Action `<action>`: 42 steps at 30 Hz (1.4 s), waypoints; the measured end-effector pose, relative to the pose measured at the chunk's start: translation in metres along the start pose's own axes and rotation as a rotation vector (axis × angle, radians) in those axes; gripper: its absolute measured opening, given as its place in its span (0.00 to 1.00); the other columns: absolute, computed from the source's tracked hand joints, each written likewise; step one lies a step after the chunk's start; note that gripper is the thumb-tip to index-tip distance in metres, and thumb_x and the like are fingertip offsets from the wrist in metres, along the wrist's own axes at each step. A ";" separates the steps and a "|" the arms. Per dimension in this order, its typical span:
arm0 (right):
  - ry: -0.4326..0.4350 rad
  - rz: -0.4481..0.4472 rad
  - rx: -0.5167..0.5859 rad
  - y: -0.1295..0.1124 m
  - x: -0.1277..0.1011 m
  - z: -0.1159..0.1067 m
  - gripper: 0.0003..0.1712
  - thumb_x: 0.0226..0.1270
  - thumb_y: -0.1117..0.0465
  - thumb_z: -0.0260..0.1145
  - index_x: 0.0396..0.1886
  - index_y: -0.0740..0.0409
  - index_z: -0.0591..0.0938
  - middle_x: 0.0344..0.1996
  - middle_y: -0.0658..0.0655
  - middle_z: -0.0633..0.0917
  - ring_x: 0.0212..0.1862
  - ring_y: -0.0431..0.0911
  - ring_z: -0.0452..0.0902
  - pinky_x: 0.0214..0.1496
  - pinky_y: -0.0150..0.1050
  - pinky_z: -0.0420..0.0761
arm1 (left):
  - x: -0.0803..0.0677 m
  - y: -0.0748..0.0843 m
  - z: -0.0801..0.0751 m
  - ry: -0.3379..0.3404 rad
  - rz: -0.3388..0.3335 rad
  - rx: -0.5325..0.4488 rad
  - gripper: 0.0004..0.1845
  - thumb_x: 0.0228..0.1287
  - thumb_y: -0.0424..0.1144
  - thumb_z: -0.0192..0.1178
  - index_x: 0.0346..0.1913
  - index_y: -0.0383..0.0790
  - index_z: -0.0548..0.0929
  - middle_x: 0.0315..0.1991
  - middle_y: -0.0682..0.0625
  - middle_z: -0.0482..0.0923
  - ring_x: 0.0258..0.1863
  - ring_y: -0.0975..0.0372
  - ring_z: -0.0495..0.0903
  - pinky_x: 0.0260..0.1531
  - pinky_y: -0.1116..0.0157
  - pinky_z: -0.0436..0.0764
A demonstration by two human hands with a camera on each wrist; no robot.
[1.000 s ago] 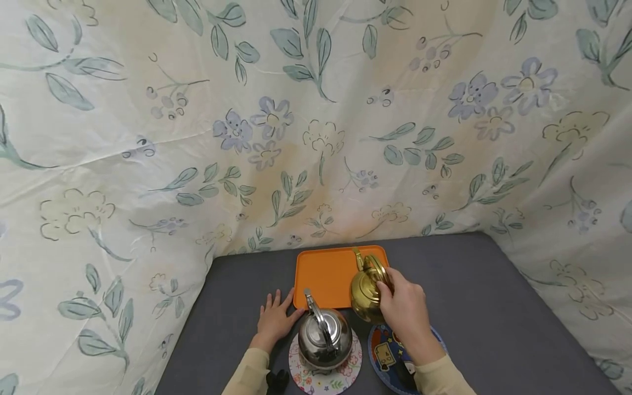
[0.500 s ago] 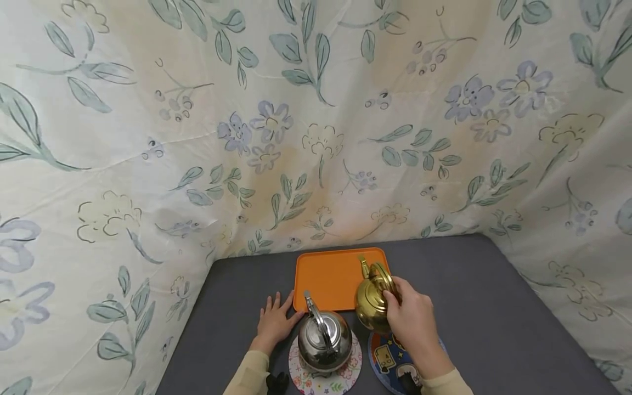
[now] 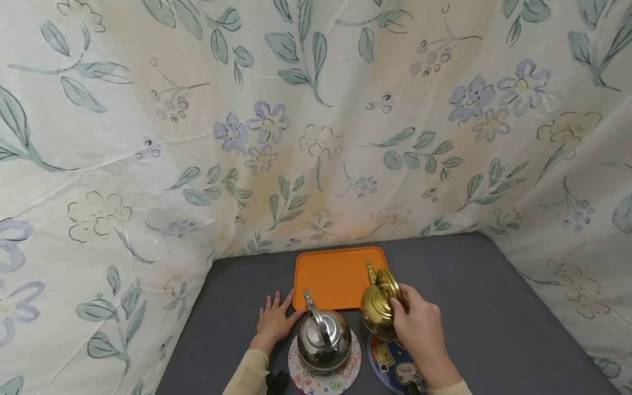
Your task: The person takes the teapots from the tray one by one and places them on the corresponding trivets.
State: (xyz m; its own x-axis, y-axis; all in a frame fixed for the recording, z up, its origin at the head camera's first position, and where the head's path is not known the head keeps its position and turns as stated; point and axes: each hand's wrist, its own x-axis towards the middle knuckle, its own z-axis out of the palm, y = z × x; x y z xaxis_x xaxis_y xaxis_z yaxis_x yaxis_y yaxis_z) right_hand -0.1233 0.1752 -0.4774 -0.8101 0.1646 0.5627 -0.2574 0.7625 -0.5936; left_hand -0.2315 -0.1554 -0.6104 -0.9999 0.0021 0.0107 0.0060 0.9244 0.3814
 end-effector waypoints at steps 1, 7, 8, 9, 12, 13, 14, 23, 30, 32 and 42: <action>-0.002 0.006 0.001 0.000 -0.001 0.000 0.19 0.61 0.69 0.74 0.51 0.72 0.83 0.39 0.70 0.89 0.37 0.59 0.89 0.34 0.53 0.86 | 0.000 0.000 0.000 0.000 0.001 0.001 0.39 0.68 0.66 0.56 0.78 0.56 0.65 0.78 0.35 0.57 0.78 0.36 0.51 0.71 0.34 0.54; -0.023 0.055 -0.011 -0.002 -0.010 -0.004 0.20 0.62 0.68 0.74 0.52 0.72 0.82 0.39 0.71 0.89 0.36 0.59 0.89 0.32 0.50 0.86 | -0.001 -0.002 -0.001 0.000 0.011 0.006 0.39 0.68 0.67 0.56 0.78 0.56 0.65 0.78 0.35 0.57 0.78 0.36 0.51 0.71 0.33 0.54; -0.026 0.064 -0.014 -0.002 -0.011 -0.004 0.20 0.62 0.68 0.74 0.52 0.72 0.82 0.39 0.71 0.89 0.36 0.59 0.89 0.32 0.50 0.86 | -0.001 -0.002 -0.001 0.000 0.013 0.006 0.39 0.68 0.67 0.56 0.78 0.56 0.65 0.78 0.35 0.57 0.78 0.36 0.51 0.71 0.33 0.54; -0.031 0.074 -0.016 -0.002 -0.012 -0.005 0.20 0.62 0.68 0.73 0.52 0.72 0.82 0.39 0.72 0.88 0.36 0.59 0.89 0.32 0.50 0.86 | -0.001 -0.002 -0.001 0.000 0.015 0.008 0.39 0.68 0.67 0.55 0.78 0.56 0.65 0.78 0.35 0.57 0.78 0.36 0.51 0.71 0.33 0.55; -0.048 0.100 -0.022 -0.002 -0.016 -0.006 0.20 0.63 0.67 0.73 0.53 0.72 0.82 0.40 0.72 0.88 0.35 0.59 0.89 0.32 0.50 0.86 | 0.000 -0.003 0.000 0.003 0.018 0.012 0.39 0.68 0.67 0.55 0.78 0.56 0.65 0.78 0.36 0.57 0.78 0.36 0.51 0.71 0.34 0.55; -0.055 0.106 -0.023 -0.002 -0.017 -0.007 0.21 0.63 0.67 0.73 0.53 0.72 0.82 0.39 0.72 0.88 0.35 0.59 0.89 0.32 0.50 0.86 | 0.000 -0.003 0.000 0.004 0.018 0.013 0.39 0.67 0.67 0.55 0.78 0.56 0.65 0.78 0.36 0.57 0.78 0.36 0.51 0.71 0.34 0.55; -0.062 0.112 -0.024 -0.002 -0.019 -0.007 0.21 0.63 0.67 0.73 0.53 0.72 0.82 0.39 0.72 0.88 0.35 0.59 0.89 0.32 0.50 0.86 | 0.000 -0.004 0.000 0.005 0.019 0.013 0.39 0.67 0.67 0.55 0.78 0.56 0.65 0.78 0.36 0.57 0.78 0.36 0.51 0.71 0.34 0.55; -0.106 0.143 -0.030 -0.002 -0.027 -0.009 0.21 0.64 0.66 0.72 0.53 0.74 0.81 0.40 0.73 0.88 0.36 0.60 0.88 0.33 0.51 0.86 | -0.002 -0.005 -0.004 0.003 0.025 0.027 0.39 0.68 0.68 0.55 0.78 0.57 0.65 0.78 0.36 0.58 0.77 0.36 0.52 0.71 0.34 0.56; -0.106 0.167 -0.037 -0.002 -0.032 -0.008 0.21 0.64 0.65 0.72 0.53 0.73 0.82 0.39 0.72 0.88 0.36 0.59 0.89 0.32 0.48 0.86 | -0.005 -0.004 -0.005 -0.003 0.020 0.010 0.40 0.67 0.67 0.56 0.78 0.56 0.65 0.78 0.35 0.58 0.78 0.36 0.52 0.71 0.34 0.55; -0.104 0.170 -0.039 -0.002 -0.033 -0.008 0.21 0.63 0.65 0.72 0.53 0.73 0.82 0.39 0.72 0.88 0.35 0.59 0.89 0.32 0.48 0.86 | -0.005 -0.004 -0.005 -0.004 0.019 0.013 0.40 0.67 0.67 0.56 0.78 0.57 0.65 0.78 0.36 0.57 0.78 0.36 0.52 0.71 0.34 0.55; -0.092 0.201 -0.016 0.003 -0.038 -0.009 0.20 0.63 0.65 0.73 0.53 0.71 0.83 0.39 0.72 0.88 0.37 0.60 0.89 0.33 0.47 0.86 | -0.005 -0.003 -0.006 -0.004 0.023 0.006 0.39 0.68 0.67 0.56 0.78 0.56 0.65 0.78 0.35 0.57 0.78 0.36 0.51 0.71 0.34 0.55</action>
State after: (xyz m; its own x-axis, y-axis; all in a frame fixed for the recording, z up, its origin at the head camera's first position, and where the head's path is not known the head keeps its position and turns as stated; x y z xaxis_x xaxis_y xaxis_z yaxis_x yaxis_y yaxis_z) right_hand -0.0884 0.1771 -0.4958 -0.8890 0.2573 0.3789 -0.0780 0.7302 -0.6788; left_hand -0.2262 -0.1609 -0.6060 -0.9996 0.0245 0.0153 0.0285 0.9265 0.3752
